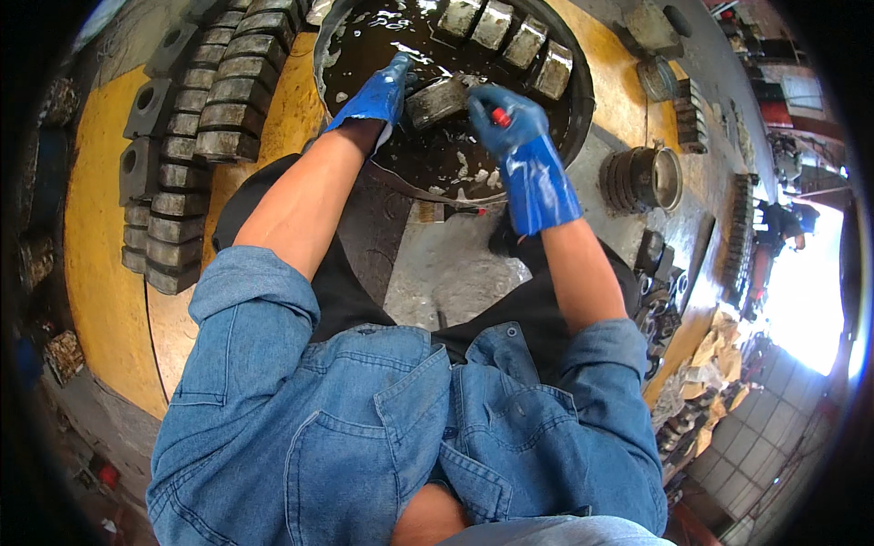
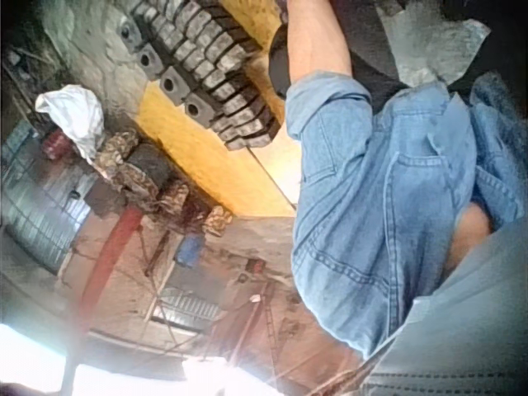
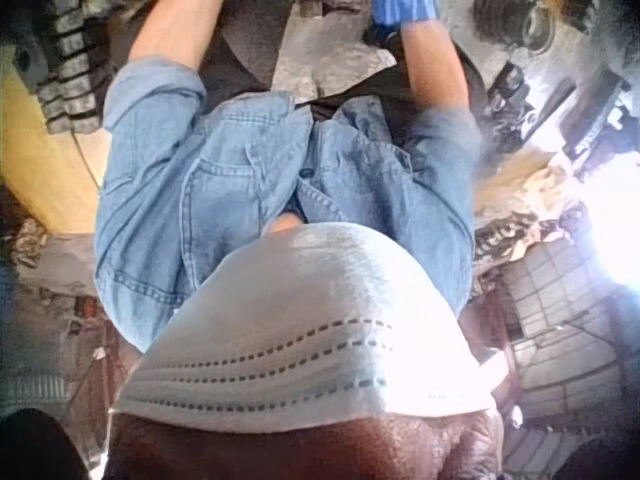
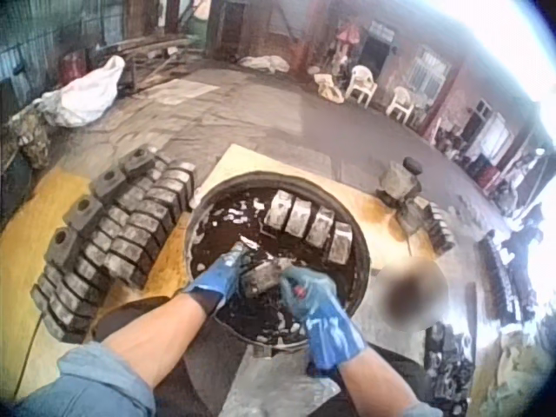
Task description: The person, wearing blue gloves, cleans metal blocks and rings by dipping them into a bucket of dark liquid and scrubbing them with a small brush. They handle each part individually, lifting them out of the liquid to scrub the surfaces and then placing them back or setting them aside.
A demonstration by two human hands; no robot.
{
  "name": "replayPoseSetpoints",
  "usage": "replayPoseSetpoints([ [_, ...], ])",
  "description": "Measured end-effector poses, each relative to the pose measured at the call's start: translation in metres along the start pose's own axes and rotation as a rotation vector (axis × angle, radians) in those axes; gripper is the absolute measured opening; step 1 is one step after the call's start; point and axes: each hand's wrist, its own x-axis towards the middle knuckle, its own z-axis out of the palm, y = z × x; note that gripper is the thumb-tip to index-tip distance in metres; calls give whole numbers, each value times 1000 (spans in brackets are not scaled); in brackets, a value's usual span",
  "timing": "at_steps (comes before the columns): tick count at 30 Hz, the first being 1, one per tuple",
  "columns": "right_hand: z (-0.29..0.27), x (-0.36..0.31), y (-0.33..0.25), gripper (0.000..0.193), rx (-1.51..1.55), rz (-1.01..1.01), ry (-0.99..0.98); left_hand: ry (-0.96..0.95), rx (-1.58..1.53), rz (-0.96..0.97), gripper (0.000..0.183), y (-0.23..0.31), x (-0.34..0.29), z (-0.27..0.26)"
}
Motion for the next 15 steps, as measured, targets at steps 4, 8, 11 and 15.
replayPoseSetpoints([
  [4, 10, 21, 113, 18, 512, 403, 71, -96, 412, 470, 62, -3, -1, 17],
  [8, -14, 49, 111, 29, 519, 689, -40, 68, 768, 205, 93, 13, 4, 45],
  [11, -12, 48, 163, 36, 461, 453, -184, 38, 1258, 262, 111, 10, 4, 68],
  [15, 14, 55, 172, 38, 620, 539, -360, 81, 1491, 367, 109, -1, -4, 64],
])
